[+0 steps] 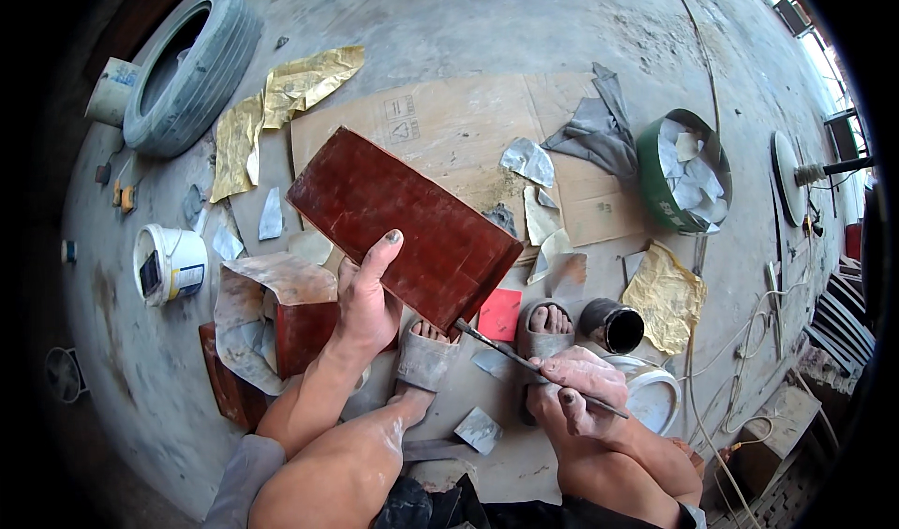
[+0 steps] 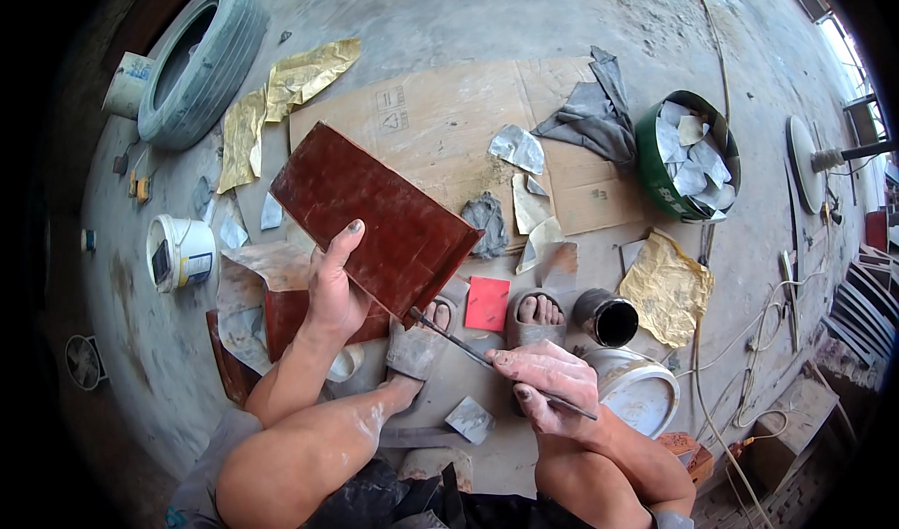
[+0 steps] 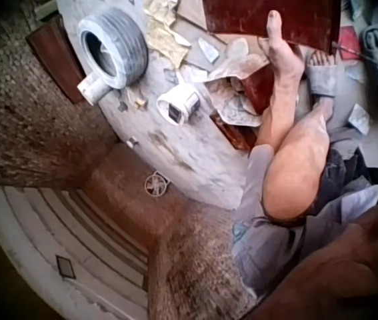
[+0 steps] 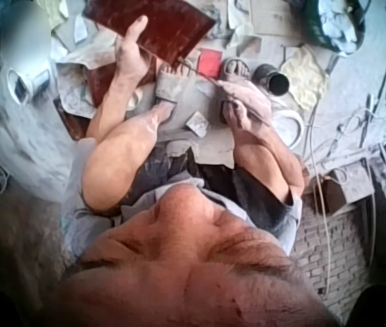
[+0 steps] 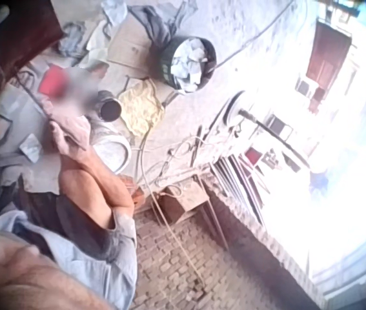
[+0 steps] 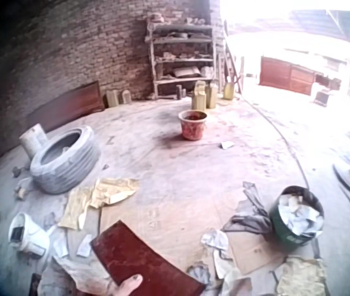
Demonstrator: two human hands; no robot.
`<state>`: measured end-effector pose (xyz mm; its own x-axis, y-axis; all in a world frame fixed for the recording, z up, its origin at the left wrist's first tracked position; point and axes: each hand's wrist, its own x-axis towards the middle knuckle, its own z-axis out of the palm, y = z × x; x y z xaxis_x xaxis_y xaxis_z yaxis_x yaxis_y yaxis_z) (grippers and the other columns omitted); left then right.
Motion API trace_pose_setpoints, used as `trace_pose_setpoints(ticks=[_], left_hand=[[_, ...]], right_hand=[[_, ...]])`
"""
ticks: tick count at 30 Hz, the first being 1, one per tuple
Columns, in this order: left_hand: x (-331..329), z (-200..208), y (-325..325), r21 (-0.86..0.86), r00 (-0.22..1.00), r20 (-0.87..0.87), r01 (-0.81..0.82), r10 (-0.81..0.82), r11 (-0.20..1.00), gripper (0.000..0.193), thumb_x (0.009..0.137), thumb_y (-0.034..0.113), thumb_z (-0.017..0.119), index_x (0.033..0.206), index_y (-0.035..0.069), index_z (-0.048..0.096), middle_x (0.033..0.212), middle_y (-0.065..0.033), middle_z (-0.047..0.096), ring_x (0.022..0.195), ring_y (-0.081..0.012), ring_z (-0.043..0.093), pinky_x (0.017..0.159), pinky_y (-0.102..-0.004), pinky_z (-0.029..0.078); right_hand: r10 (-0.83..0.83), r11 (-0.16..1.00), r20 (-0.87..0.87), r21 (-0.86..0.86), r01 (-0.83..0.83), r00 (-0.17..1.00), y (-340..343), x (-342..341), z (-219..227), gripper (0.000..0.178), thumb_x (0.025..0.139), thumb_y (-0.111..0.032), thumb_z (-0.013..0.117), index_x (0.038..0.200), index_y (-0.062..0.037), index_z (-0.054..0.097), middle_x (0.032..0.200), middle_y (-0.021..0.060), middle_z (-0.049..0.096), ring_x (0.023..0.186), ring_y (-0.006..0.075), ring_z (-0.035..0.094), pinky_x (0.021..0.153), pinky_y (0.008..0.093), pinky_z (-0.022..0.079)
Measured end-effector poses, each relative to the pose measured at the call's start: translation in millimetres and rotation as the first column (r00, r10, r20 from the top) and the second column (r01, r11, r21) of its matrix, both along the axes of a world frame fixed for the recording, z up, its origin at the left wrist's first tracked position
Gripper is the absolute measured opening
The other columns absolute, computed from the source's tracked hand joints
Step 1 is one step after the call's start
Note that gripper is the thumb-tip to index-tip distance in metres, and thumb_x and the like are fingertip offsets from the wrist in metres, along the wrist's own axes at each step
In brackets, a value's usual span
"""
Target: The person paints a rectangular wooden piece with a brush, repeatedly dipping the brush into a paint can and applying paint to the edges and surfaces. The person holds the wood with one hand and paints with the other, occasionally repositioning the piece.
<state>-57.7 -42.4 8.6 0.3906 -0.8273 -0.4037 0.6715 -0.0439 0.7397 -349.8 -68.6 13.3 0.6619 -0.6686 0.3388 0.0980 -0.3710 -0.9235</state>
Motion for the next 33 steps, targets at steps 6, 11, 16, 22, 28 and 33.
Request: trace_pose_setpoints(ticks=[6, 11, 16, 22, 28, 33], left_hand=[[0, -4, -1, -0.002, 1.0, 0.02, -0.015, 0.015, 1.0, 0.04, 0.096, 0.019, 0.061, 0.132, 0.005, 0.052, 0.123, -0.0084, 0.064, 0.111, -0.0224, 0.065, 0.097, -0.0405, 0.055], [1, -5, 1, -0.002, 1.0, 0.025, -0.017, 0.017, 1.0, 0.041, 0.096, 0.018, 0.061, 0.133, 0.005, 0.051, 0.124, -0.009, 0.064, 0.112, -0.0228, 0.065, 0.098, -0.0408, 0.054], [0, -2, 1, 0.001, 1.0, 0.008, 0.009, -0.009, 1.0, 0.041, 0.096, 0.017, 0.06, 0.134, 0.005, 0.05, 0.124, -0.0093, 0.063, 0.113, -0.024, 0.065, 0.098, -0.042, 0.054], [-3, 0, 0, 0.012, 1.0, 0.015, 0.012, -0.012, 1.0, 0.042, 0.094, 0.018, 0.062, 0.133, 0.004, 0.051, 0.122, -0.01, 0.064, 0.111, -0.0235, 0.065, 0.098, -0.041, 0.054], [-5, 2, 0, 0.013, 1.0, 0.017, 0.011, -0.012, 1.0, 0.042, 0.093, 0.018, 0.064, 0.132, 0.005, 0.052, 0.121, -0.01, 0.064, 0.11, -0.0228, 0.065, 0.097, -0.0406, 0.054], [-4, -3, 2, 0.011, 0.999, 0.025, 0.033, -0.033, 0.999, 0.043, 0.095, 0.019, 0.061, 0.134, 0.005, 0.051, 0.124, -0.0095, 0.064, 0.113, -0.0237, 0.065, 0.099, -0.0415, 0.054]], right_hand=[[0.081, 0.996, 0.0, 0.03, -0.081, 0.997, 0, -1, 0, 0.024, 0.094, -0.002, 0.059, 0.115, 0.0066, 0.068, 0.11, 0.023, 0.072, 0.094, 0.0331, 0.071, 0.082, 0.0394, 0.058], [0.048, 0.999, 0.009, 0.023, -0.049, 0.999, 0, 1, -3, 0.024, 0.094, -0.002, 0.059, 0.115, 0.0065, 0.068, 0.112, 0.0227, 0.072, 0.092, 0.0324, 0.071, 0.081, 0.0381, 0.058], [-0.053, 0.998, -0.042, -0.031, 0.051, 0.998, -2, -4, -5, 0.025, 0.095, -0.003, 0.056, 0.115, 0.0068, 0.067, 0.112, 0.0237, 0.072, 0.091, 0.0317, 0.071, 0.08, 0.0369, 0.058], [-0.237, 0.971, -0.051, -0.013, 0.237, 0.97, 1, -7, -13, 0.026, 0.097, -0.006, 0.056, 0.118, 0.0069, 0.065, 0.108, 0.0229, 0.072, 0.09, 0.0322, 0.07, 0.084, 0.0383, 0.056], [-0.349, 0.937, -0.058, -0.001, 0.35, 0.935, -1, -3, -12, 0.027, 0.099, -0.005, 0.054, 0.121, 0.0081, 0.064, 0.104, 0.021, 0.071, 0.088, 0.0288, 0.069, 0.081, 0.0361, 0.055], [-0.394, 0.918, -0.029, 0.04, 0.395, 0.919, 0, -5, -17, 0.029, 0.102, -0.008, 0.052, 0.124, 0.0074, 0.063, 0.108, 0.0225, 0.071, 0.087, 0.0261, 0.068, 0.081, 0.0344, 0.056]])
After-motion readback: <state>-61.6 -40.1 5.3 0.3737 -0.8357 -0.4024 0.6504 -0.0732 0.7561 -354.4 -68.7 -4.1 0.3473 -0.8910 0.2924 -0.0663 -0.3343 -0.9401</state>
